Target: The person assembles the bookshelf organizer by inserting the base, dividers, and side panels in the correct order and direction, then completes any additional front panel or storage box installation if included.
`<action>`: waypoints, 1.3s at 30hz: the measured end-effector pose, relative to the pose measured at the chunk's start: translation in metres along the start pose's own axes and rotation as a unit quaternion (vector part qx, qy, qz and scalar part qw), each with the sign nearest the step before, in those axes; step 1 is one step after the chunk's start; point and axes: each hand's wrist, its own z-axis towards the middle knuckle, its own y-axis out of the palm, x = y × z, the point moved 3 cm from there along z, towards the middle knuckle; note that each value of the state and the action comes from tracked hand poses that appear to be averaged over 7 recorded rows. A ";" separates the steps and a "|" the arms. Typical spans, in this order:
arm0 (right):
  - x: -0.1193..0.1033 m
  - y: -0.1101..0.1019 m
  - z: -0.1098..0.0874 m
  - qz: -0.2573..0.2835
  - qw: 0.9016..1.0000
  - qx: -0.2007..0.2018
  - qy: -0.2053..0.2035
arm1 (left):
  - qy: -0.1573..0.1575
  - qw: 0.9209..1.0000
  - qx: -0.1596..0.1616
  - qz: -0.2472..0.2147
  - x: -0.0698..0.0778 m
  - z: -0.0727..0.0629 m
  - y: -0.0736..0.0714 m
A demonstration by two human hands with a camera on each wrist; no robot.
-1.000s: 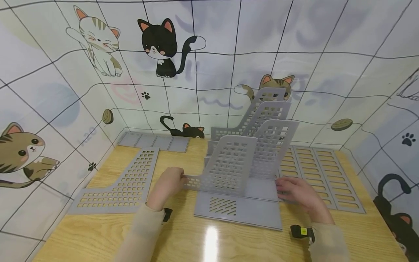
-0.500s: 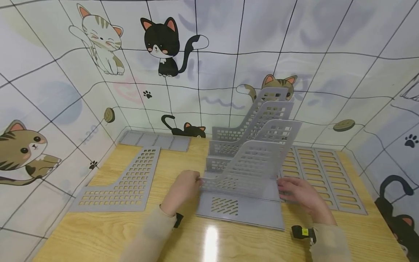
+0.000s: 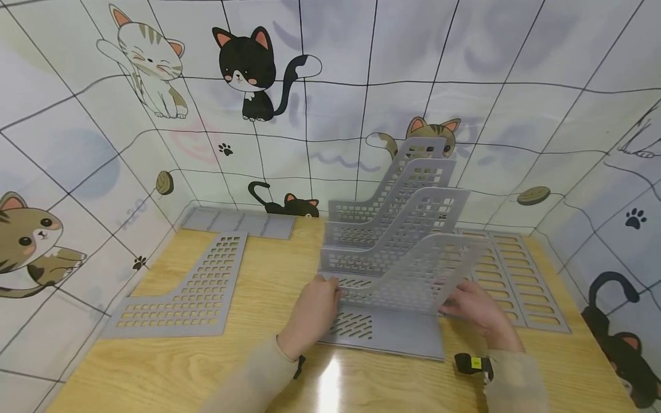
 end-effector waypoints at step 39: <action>0.003 -0.004 0.001 0.022 0.999 -0.024 0.006 | -0.277 0.947 -0.160 -0.021 -0.228 -0.051 -0.133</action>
